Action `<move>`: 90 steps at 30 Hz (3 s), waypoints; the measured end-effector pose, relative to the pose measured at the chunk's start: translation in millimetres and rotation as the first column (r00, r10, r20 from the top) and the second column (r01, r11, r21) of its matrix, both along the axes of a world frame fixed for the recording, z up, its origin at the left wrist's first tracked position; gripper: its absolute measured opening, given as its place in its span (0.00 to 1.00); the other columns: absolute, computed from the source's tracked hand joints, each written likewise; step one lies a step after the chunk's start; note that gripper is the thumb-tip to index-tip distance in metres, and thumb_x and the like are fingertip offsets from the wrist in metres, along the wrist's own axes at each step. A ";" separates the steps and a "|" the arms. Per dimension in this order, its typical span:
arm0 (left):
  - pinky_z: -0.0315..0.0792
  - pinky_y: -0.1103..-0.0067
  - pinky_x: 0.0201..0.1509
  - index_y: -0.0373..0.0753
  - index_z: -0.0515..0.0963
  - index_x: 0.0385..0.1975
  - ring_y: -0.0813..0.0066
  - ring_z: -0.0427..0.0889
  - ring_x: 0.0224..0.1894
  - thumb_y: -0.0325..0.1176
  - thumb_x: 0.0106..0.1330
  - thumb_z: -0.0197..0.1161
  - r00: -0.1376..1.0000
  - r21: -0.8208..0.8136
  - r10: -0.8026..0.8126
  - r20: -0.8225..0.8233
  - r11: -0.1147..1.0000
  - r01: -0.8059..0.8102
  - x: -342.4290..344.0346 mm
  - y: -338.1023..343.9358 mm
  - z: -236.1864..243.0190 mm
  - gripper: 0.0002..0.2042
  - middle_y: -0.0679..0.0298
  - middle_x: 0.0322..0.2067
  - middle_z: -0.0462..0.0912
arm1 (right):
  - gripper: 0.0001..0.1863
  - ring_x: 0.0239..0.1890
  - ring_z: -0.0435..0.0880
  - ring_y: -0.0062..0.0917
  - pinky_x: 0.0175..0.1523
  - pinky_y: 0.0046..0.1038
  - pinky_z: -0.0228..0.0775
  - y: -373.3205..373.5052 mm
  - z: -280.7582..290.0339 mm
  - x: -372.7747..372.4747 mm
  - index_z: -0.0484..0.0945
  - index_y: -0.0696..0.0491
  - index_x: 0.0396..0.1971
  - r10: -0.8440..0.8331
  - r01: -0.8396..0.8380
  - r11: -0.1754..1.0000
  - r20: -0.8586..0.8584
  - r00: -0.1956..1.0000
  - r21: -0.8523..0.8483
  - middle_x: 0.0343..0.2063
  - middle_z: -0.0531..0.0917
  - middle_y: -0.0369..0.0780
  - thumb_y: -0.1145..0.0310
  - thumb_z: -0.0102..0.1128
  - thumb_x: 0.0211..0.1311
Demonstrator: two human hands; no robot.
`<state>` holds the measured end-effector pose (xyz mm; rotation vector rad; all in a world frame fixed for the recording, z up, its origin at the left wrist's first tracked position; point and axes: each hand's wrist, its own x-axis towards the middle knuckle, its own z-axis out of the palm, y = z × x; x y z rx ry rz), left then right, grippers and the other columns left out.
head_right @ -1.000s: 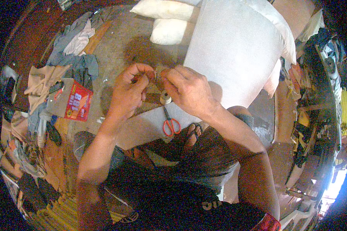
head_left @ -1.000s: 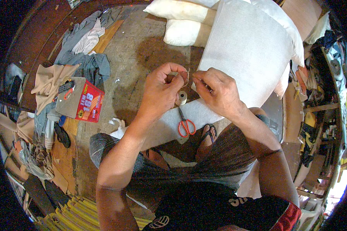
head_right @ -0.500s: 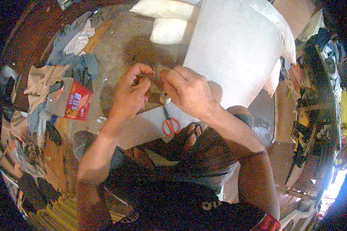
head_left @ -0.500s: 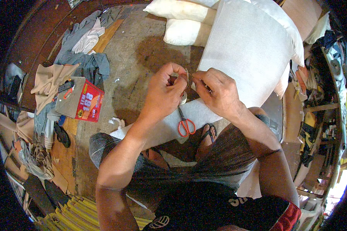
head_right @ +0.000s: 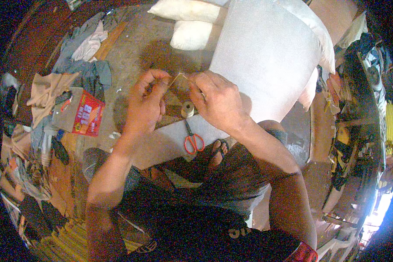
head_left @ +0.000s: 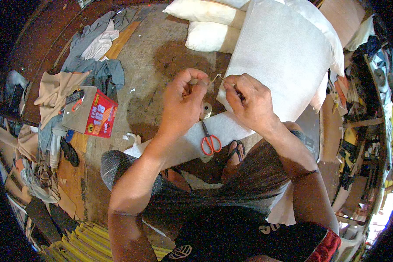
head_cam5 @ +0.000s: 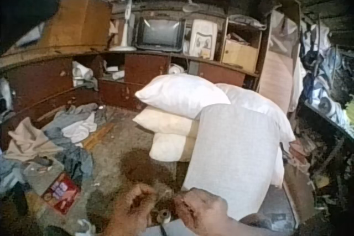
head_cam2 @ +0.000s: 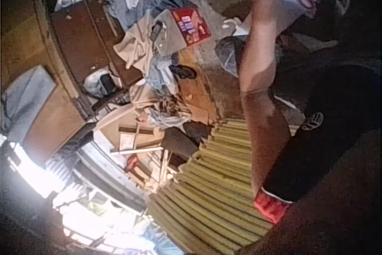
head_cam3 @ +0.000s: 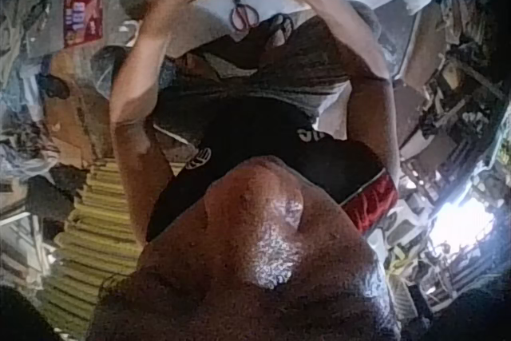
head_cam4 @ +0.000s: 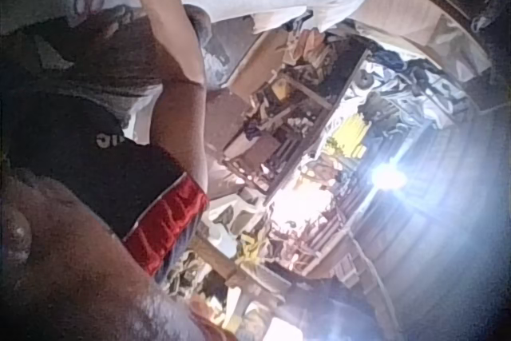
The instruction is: The person sits on the floor and threads a needle with white thread, then uses red-handled scissors to cut the thread. They continue to manipulate the thread and needle, preparing for sewing.
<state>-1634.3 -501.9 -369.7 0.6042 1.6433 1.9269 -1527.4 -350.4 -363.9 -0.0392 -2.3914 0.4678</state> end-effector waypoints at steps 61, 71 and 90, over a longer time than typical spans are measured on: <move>0.51 0.88 0.10 0.46 0.77 0.44 0.93 0.59 0.10 0.34 0.70 0.59 0.978 -0.082 -0.187 0.097 0.977 0.195 -7.6 -3.6 3.5 0.06 0.77 0.23 0.77 | 0.11 0.31 0.82 0.38 0.33 0.37 0.78 -0.1 -2.2 2.1 0.78 0.54 0.38 0.050 -0.054 0.995 0.053 0.997 0.088 0.27 0.78 0.42 0.75 0.63 0.54; 0.53 0.89 0.10 0.44 0.78 0.42 0.93 0.60 0.10 0.35 0.70 0.60 0.972 -0.039 -0.173 0.158 0.983 0.181 -9.7 -3.0 1.7 0.06 0.77 0.28 0.80 | 0.10 0.23 0.79 0.33 0.27 0.33 0.72 0.2 -6.5 -1.0 0.80 0.55 0.36 0.059 -0.056 0.992 -0.029 0.998 0.111 0.22 0.77 0.40 0.78 0.65 0.52; 0.57 0.87 0.14 0.39 0.79 0.39 0.91 0.65 0.14 0.30 0.69 0.59 0.991 -0.089 -0.132 -0.035 0.988 0.128 -8.8 0.9 -2.1 0.04 0.73 0.23 0.78 | 0.07 0.31 0.85 0.32 0.34 0.29 0.76 -4.9 -2.5 -1.0 0.81 0.56 0.39 0.123 -0.102 0.969 0.079 0.989 -0.223 0.31 0.83 0.43 0.76 0.62 0.60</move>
